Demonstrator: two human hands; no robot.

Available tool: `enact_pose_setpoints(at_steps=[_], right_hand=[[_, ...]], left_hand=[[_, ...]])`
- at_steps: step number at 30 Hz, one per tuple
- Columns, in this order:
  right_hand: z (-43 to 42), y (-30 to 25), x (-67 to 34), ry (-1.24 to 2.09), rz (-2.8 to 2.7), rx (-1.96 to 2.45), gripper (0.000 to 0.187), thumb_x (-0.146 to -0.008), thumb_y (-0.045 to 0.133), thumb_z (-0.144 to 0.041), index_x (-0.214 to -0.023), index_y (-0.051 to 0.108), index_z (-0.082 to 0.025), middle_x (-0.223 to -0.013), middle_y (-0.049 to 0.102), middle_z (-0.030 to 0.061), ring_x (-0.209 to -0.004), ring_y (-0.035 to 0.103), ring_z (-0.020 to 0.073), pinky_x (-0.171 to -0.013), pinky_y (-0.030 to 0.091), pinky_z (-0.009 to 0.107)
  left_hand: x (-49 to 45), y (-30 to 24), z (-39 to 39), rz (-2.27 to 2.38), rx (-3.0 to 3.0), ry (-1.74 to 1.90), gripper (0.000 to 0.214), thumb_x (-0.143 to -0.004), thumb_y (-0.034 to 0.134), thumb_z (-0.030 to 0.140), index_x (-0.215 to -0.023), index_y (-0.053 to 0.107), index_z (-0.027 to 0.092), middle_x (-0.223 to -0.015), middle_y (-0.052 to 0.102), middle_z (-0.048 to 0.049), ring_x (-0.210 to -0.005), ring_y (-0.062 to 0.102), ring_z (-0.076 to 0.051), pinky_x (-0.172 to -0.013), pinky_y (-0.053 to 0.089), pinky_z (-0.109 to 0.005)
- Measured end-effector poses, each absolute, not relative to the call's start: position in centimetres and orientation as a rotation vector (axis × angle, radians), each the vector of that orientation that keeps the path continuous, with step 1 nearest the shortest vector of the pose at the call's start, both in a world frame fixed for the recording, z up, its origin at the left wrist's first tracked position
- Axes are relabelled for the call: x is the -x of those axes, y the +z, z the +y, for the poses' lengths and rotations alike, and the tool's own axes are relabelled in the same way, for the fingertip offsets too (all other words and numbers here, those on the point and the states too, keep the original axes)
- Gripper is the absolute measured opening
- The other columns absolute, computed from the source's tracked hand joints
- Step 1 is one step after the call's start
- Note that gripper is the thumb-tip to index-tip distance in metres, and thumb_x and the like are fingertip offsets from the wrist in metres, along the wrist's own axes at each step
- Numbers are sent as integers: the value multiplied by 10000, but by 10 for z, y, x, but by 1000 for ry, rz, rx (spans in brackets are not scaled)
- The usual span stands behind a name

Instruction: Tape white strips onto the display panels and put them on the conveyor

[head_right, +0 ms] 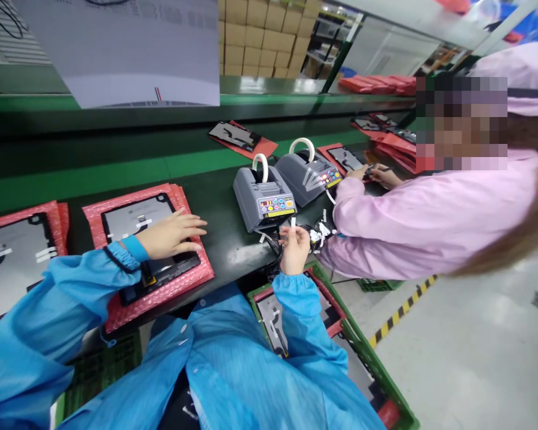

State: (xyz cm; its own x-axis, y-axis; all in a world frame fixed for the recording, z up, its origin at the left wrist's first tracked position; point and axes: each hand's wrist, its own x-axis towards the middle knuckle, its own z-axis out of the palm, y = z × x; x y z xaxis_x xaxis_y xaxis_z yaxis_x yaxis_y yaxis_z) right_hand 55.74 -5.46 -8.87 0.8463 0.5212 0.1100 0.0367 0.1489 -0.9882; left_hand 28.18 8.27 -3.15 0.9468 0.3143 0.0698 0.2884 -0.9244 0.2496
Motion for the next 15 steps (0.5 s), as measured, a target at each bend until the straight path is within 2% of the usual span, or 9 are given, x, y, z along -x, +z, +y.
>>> enact_pose_setpoints(at_steps=[2, 5, 12, 15], right_hand=[[-52, -89, -556, 366, -500, 1395, 432, -699, 604, -561, -875, 403, -222, -805, 641, 11, -645, 615, 103, -507, 444, 194], [-45, -90, -555, 357, -521, 1419, 476, -691, 612, -581, -883, 339, -241, -776, 622, -15, -625, 618, 107, -467, 415, 187], [-37, -90, -554, 344, -484, 1407, 585, -594, 710, -499, -892, 268, -256, -685, 567, -68, -598, 602, 116, -488, 392, 205], [-44, -80, -546, 310, -590, 1405, 569, -616, 708, -448, -907, 256, -260, -685, 590, -69, -602, 589, 113, -560, 430, 232]], left_hand=[[-279, -27, 86, 474, -2850, 295, 530, -915, 373, 570, -1102, 658, 164, -1235, 610, -144, -1169, 512, -249, -1035, 356, -435], [-274, -21, 89, 480, -2810, 417, 475, -914, 406, 542, -1032, 672, 166, -1082, 647, -130, -1029, 560, -224, -956, 424, -392], [-274, -21, 84, 566, -2790, 486, 386, -914, 455, 471, -915, 669, 150, -927, 647, -108, -896, 560, -213, -866, 447, -380], [-279, -17, 79, 610, -2697, 534, 326, -905, 487, 427, -859, 659, 153, -860, 648, -83, -847, 565, -196, -843, 448, -360]])
